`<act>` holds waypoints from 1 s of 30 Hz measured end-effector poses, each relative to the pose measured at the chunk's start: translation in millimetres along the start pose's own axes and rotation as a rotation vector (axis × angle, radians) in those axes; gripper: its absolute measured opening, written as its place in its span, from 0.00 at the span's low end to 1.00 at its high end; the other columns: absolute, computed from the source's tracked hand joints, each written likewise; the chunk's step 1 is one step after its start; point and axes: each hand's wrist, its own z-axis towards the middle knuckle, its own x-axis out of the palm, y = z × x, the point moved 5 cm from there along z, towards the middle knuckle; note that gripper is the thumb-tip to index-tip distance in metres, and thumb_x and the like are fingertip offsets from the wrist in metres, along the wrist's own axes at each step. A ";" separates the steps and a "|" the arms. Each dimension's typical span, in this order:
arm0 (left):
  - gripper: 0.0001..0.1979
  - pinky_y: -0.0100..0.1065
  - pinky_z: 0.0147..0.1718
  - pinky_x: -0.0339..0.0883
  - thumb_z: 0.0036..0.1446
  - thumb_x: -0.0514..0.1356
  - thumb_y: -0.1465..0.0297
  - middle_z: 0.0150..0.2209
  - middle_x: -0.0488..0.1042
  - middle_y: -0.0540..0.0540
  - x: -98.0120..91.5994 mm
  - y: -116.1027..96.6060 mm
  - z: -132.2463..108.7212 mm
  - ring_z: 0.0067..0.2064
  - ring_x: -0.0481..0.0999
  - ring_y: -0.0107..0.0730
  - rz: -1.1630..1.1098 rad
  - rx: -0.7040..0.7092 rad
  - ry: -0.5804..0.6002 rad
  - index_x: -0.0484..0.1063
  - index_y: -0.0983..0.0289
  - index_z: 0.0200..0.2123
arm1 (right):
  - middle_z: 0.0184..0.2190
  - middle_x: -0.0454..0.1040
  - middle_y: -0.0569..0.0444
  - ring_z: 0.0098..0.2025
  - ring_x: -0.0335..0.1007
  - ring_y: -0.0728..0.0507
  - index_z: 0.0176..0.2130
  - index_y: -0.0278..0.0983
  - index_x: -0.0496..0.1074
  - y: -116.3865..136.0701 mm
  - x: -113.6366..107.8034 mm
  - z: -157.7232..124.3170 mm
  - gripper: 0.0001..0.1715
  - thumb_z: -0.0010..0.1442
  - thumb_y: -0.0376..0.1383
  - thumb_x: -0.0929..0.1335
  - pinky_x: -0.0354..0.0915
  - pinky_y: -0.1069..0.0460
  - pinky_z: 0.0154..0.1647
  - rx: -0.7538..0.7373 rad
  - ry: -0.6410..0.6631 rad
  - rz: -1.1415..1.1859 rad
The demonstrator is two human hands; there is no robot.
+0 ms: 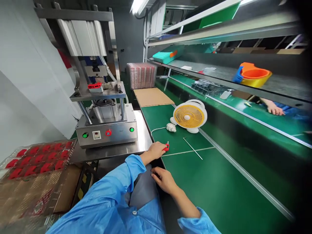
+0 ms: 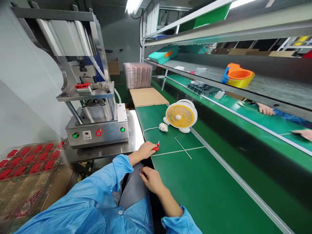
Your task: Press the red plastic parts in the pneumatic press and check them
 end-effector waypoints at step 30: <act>0.16 0.42 0.51 0.64 0.54 0.61 0.61 0.42 0.75 0.59 -444.3 176.4 -109.6 0.47 0.70 0.44 0.549 -0.590 -0.552 0.78 0.61 0.43 | 0.35 0.77 0.51 0.37 0.74 0.40 0.38 0.41 0.73 0.0 -2.5 0.5 0.19 0.68 0.46 0.59 0.66 0.49 0.38 0.028 0.011 0.086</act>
